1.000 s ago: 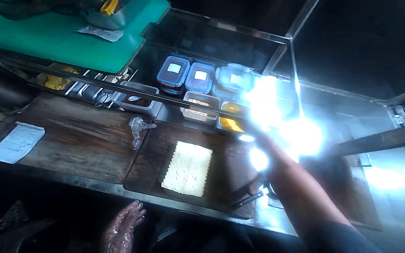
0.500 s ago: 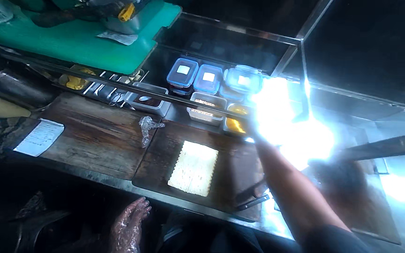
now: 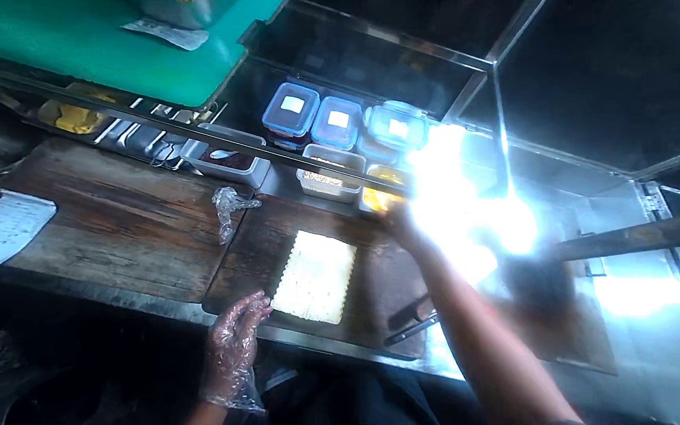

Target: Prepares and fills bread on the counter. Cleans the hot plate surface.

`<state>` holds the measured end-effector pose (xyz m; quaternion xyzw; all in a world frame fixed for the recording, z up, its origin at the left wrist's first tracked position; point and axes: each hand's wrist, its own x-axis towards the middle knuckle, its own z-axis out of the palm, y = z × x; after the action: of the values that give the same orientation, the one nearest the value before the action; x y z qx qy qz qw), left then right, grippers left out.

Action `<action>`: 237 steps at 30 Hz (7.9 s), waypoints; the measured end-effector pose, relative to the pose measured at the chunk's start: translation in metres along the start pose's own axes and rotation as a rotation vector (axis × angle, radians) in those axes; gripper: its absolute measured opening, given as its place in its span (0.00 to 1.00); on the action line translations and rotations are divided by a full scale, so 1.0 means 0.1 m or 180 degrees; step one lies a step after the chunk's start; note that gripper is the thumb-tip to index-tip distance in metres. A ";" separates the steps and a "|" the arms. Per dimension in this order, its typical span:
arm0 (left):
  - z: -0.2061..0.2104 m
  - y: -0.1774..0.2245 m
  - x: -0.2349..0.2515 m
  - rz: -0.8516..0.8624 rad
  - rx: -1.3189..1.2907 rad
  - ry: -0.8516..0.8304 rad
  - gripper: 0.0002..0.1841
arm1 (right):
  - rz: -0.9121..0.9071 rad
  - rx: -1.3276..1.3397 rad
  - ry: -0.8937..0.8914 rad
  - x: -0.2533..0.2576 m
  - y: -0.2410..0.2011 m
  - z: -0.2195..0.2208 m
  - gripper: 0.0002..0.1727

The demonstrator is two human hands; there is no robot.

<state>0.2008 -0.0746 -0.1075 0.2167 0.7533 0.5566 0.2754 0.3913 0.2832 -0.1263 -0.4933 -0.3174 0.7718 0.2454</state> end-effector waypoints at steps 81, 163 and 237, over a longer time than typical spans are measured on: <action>-0.85 -0.55 -0.69 -0.0793 0.1423 -0.0890 0.16 | -0.0891 -0.3542 0.0452 -1.36 1.05 0.24 0.26; -0.06 -0.22 1.01 -0.0731 -0.0222 -0.1473 0.27 | -0.0734 -0.3904 0.0928 -1.59 1.45 1.66 0.21; -1.30 -0.21 0.64 -0.0297 0.0245 -0.0558 0.20 | -0.0749 -0.4799 0.0413 -2.60 1.83 1.09 0.21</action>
<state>0.0668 -0.1342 -0.1088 0.2396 0.7564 0.4927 0.3573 0.3814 -0.0479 -0.0694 -0.5346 -0.7935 0.2847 -0.0588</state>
